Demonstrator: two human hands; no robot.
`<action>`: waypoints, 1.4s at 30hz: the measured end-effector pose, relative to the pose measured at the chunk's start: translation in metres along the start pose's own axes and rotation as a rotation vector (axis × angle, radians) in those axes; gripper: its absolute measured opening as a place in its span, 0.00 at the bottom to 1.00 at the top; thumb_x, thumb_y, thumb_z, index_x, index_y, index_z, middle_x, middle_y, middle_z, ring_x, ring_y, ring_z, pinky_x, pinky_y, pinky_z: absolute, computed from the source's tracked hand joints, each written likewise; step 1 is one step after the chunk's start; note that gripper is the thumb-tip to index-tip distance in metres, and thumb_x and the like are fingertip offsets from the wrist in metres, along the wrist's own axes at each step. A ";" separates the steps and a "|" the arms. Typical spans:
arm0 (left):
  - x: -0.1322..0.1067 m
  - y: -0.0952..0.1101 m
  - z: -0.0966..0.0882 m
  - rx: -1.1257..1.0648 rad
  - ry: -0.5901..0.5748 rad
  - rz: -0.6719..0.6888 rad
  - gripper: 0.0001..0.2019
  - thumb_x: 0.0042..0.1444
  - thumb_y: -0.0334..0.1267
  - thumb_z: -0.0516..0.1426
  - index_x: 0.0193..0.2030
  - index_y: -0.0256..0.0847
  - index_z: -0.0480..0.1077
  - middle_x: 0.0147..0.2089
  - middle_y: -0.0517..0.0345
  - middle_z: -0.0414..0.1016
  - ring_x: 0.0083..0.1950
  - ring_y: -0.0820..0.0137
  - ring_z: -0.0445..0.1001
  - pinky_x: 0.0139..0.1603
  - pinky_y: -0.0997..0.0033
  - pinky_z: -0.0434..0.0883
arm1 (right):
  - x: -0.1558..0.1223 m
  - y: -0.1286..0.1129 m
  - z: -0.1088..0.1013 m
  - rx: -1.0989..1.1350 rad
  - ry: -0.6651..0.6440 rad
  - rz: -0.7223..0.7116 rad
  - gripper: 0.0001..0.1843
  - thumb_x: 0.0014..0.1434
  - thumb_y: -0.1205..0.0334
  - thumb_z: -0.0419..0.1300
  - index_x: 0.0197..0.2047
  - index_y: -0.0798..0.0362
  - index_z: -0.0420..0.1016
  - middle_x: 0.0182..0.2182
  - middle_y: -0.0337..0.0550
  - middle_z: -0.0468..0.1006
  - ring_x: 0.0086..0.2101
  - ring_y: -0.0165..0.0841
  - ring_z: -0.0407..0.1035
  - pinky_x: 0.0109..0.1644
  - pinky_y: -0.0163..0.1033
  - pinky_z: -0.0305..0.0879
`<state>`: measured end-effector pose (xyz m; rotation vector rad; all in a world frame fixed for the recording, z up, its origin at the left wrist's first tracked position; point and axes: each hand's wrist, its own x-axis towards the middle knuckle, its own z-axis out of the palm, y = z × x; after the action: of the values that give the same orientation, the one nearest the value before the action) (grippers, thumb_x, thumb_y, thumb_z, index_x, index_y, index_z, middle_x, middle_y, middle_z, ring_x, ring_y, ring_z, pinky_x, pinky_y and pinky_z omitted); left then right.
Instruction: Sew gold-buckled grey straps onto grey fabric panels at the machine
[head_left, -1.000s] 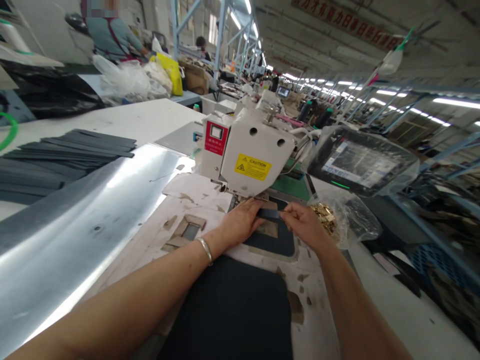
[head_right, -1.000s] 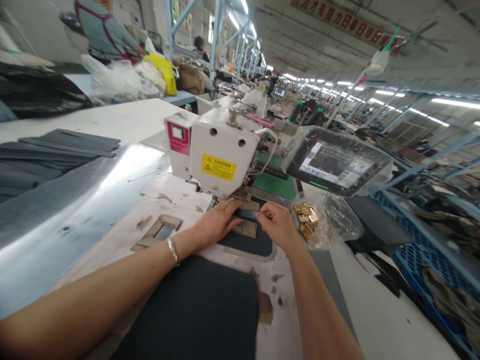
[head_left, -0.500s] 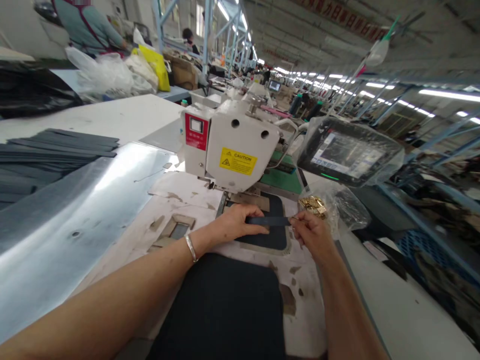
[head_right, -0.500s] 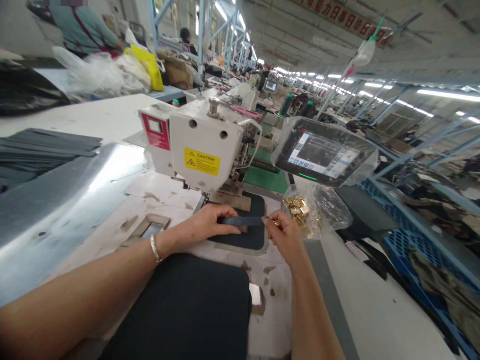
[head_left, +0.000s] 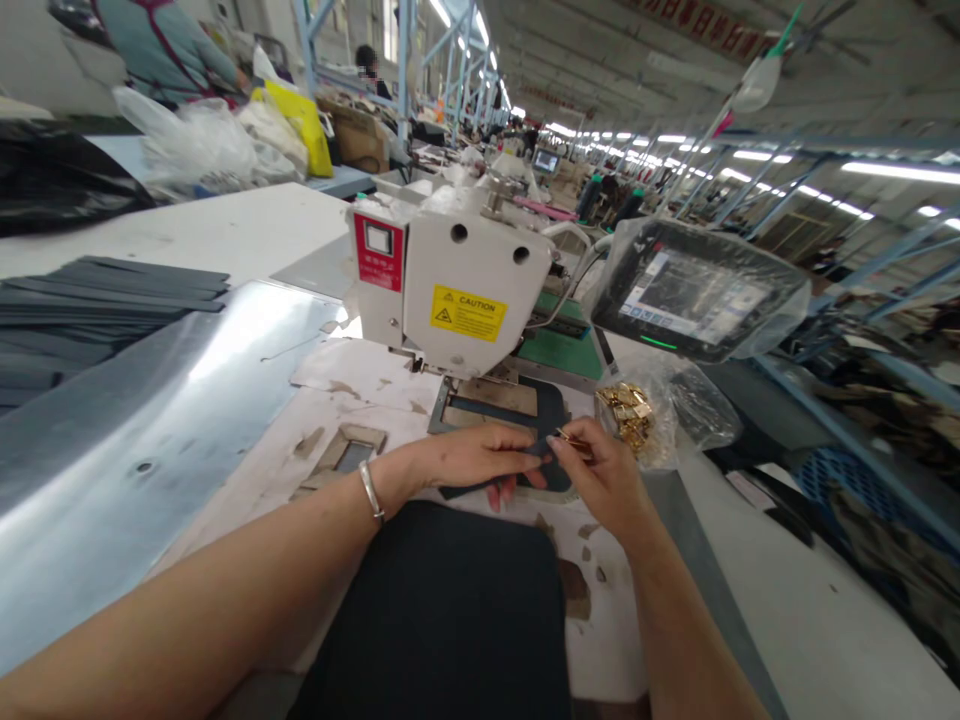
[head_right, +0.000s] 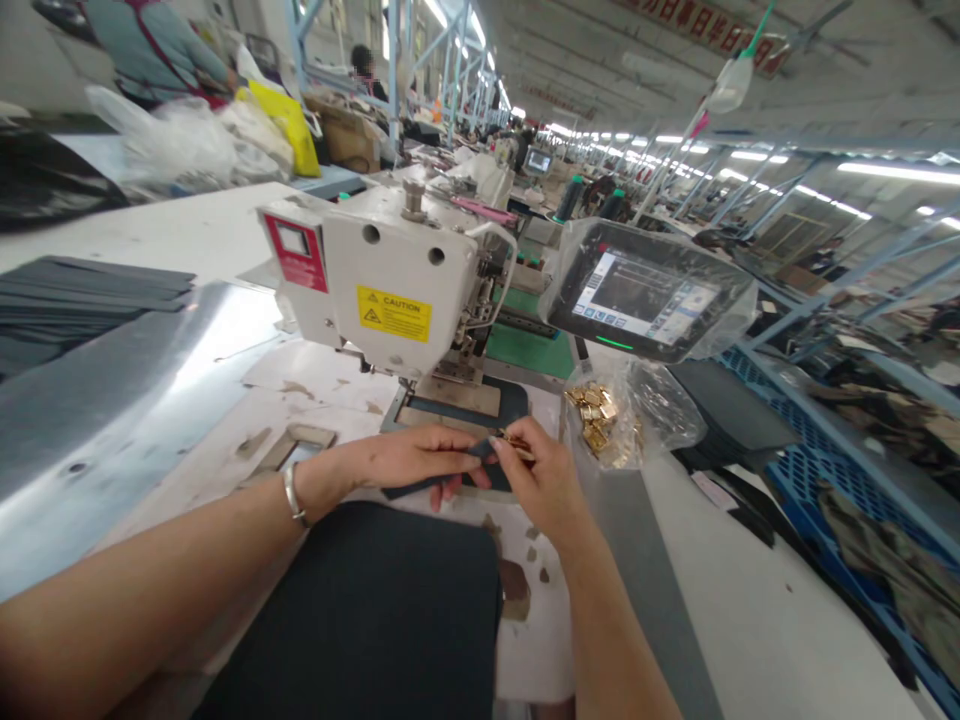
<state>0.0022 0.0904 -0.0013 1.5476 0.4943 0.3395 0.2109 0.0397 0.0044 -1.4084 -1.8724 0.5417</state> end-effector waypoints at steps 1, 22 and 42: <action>0.000 0.002 0.002 -0.043 0.011 -0.036 0.22 0.59 0.56 0.54 0.38 0.36 0.71 0.29 0.59 0.72 0.24 0.78 0.63 0.24 0.78 0.60 | 0.000 -0.002 0.002 -0.013 -0.019 -0.013 0.09 0.64 0.55 0.56 0.35 0.50 0.67 0.26 0.37 0.72 0.26 0.29 0.67 0.30 0.33 0.61; 0.003 0.005 0.005 -0.088 0.215 -0.086 0.22 0.57 0.56 0.56 0.43 0.37 0.70 0.30 0.61 0.69 0.24 0.75 0.64 0.26 0.73 0.66 | 0.004 0.021 -0.006 0.029 0.209 0.104 0.13 0.62 0.48 0.56 0.36 0.50 0.66 0.22 0.34 0.67 0.22 0.28 0.62 0.24 0.33 0.58; 0.005 0.006 0.004 0.102 0.410 -0.054 0.07 0.59 0.39 0.53 0.35 0.38 0.67 0.29 0.60 0.76 0.18 0.79 0.62 0.20 0.78 0.59 | 0.005 0.007 0.000 0.263 0.102 0.321 0.16 0.58 0.47 0.57 0.38 0.52 0.67 0.22 0.34 0.68 0.18 0.25 0.58 0.20 0.30 0.51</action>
<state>0.0090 0.0899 0.0041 1.5637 0.8827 0.6022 0.2148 0.0463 0.0004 -1.5327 -1.4427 0.8242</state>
